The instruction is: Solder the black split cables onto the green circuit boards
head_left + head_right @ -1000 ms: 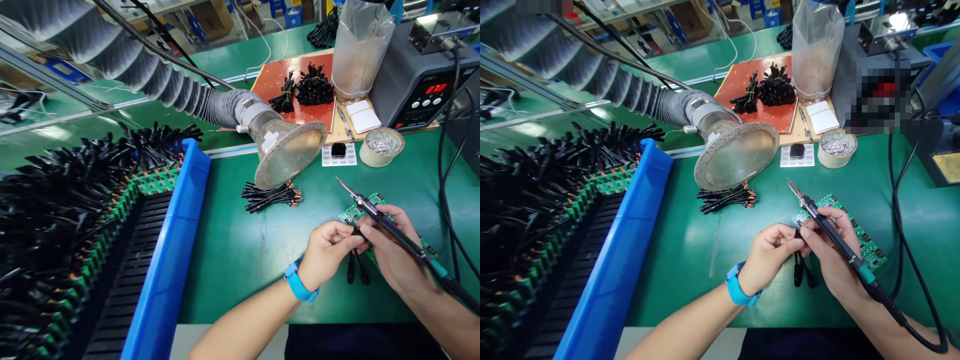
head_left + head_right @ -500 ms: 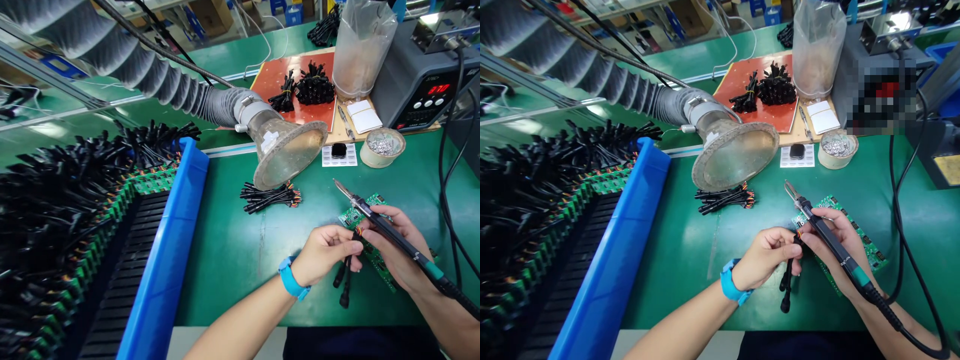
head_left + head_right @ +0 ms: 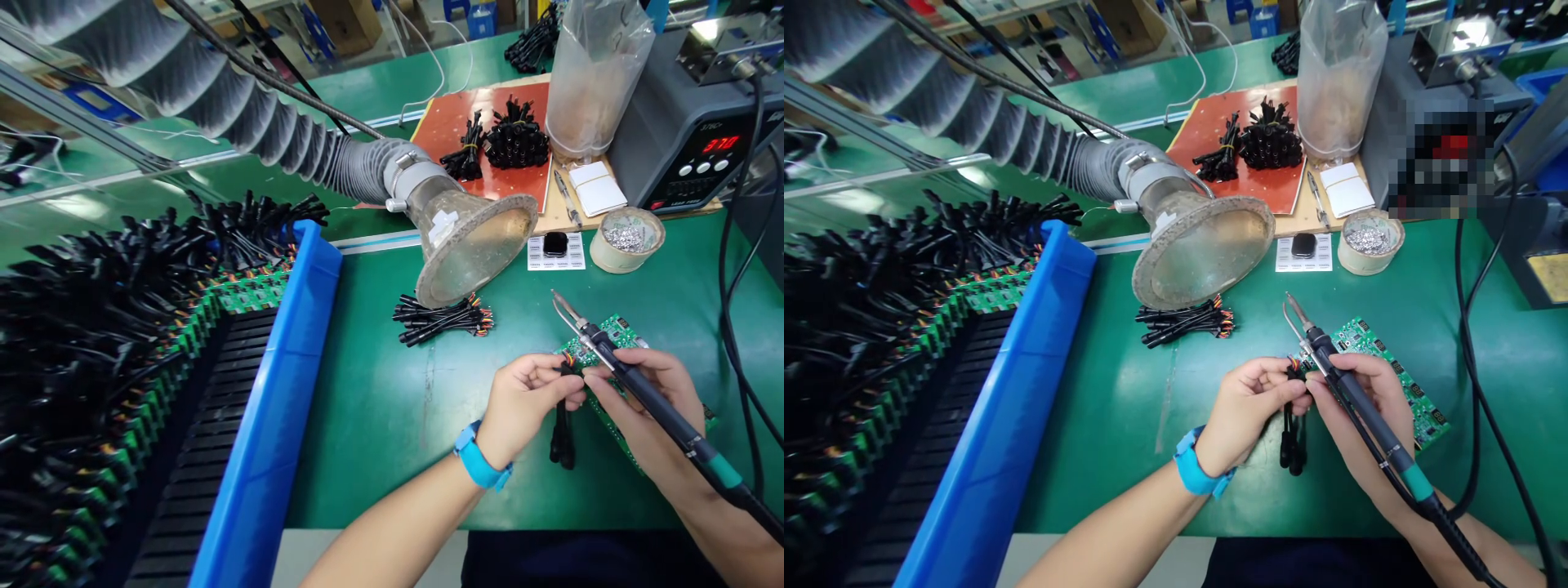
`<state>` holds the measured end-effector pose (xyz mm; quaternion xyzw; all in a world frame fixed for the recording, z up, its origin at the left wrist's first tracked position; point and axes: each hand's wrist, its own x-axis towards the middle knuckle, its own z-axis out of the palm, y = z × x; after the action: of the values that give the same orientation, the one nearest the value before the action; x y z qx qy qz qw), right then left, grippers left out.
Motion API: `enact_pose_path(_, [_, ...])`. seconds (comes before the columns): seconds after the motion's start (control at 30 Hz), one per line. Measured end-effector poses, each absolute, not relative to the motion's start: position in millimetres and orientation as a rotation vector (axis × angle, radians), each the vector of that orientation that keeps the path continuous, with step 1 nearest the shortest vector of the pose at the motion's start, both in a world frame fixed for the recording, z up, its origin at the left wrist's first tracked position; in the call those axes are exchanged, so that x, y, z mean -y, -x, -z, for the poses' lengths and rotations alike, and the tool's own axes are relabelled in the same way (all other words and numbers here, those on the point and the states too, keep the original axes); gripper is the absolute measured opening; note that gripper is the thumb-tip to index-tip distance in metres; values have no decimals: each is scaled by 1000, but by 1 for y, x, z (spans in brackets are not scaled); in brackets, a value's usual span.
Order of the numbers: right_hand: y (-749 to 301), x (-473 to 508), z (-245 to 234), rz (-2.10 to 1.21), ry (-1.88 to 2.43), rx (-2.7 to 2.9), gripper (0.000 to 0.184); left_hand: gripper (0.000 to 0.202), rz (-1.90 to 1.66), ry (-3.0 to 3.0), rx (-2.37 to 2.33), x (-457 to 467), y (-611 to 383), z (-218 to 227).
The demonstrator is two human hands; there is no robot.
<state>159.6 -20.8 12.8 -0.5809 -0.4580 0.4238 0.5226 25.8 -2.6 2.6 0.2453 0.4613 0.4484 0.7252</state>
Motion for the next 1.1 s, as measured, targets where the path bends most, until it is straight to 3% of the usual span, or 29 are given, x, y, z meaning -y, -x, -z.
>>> enact_pose_path(0.17, [-165,16,-8,-940,1345,1087,35,35,-837,-450,-844,1,-21,-2])
enact_pose_path(0.5, [-168,11,-11,-1214,1327,994,38,36,-796,-581,-875,3,-23,-8])
enact_pose_path(0.83, [-173,24,-11,-886,1456,1174,32,37,-918,-636,-1075,3,-21,-5])
enact_pose_path(1.1, [-229,64,24,-644,1147,1931,36,9,-694,-1399,-1562,2,-7,-1])
